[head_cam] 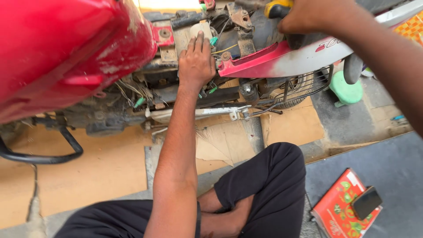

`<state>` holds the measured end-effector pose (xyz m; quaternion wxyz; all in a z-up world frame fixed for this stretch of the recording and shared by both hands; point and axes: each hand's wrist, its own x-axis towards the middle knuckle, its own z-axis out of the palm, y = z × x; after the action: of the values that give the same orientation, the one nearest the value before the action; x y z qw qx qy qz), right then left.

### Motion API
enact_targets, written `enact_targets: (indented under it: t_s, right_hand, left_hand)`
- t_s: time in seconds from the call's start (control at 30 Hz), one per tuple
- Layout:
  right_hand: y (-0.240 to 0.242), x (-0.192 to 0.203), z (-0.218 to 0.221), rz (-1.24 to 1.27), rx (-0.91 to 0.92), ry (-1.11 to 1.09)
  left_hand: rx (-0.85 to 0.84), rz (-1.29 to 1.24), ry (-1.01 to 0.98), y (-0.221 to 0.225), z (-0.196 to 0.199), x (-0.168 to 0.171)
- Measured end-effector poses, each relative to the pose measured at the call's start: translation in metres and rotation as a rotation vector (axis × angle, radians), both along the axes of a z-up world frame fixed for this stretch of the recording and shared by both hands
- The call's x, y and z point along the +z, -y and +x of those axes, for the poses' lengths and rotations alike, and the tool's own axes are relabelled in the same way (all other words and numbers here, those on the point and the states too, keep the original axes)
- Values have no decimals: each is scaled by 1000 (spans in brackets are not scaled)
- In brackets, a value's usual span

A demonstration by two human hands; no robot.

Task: The person sits on the floor and works on the motorcycle's wiring harness under the seat. They use pliers to strip wire ends, connect wires, and adjust connections within the harness. The person handles multiple wires and connectors while seated.

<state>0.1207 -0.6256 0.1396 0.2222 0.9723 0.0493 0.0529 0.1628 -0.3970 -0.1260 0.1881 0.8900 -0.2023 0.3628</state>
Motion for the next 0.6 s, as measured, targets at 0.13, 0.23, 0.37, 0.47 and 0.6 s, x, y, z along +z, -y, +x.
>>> enact_targets:
  t_s: [0.13, 0.23, 0.37, 0.47, 0.6]
  right_hand:
    - [-9, 27, -26, 268, -180, -269]
    - [-6, 31, -29, 447, -136, -157]
    - [5, 29, -41, 1114, -511, -383]
    - [6, 13, -47, 1393, -311, -508]
    - [-19, -8, -70, 1546, -419, -293]
  left_hand:
    - [-42, -38, -10, -4, -7, 16]
    - [-42, -34, -14, -7, -3, 7]
    - [-64, -19, 9, -2, -3, 9]
    - [-38, -47, -3, -1, 1, 5]
    - [-27, -6, -22, -5, 2, 5]
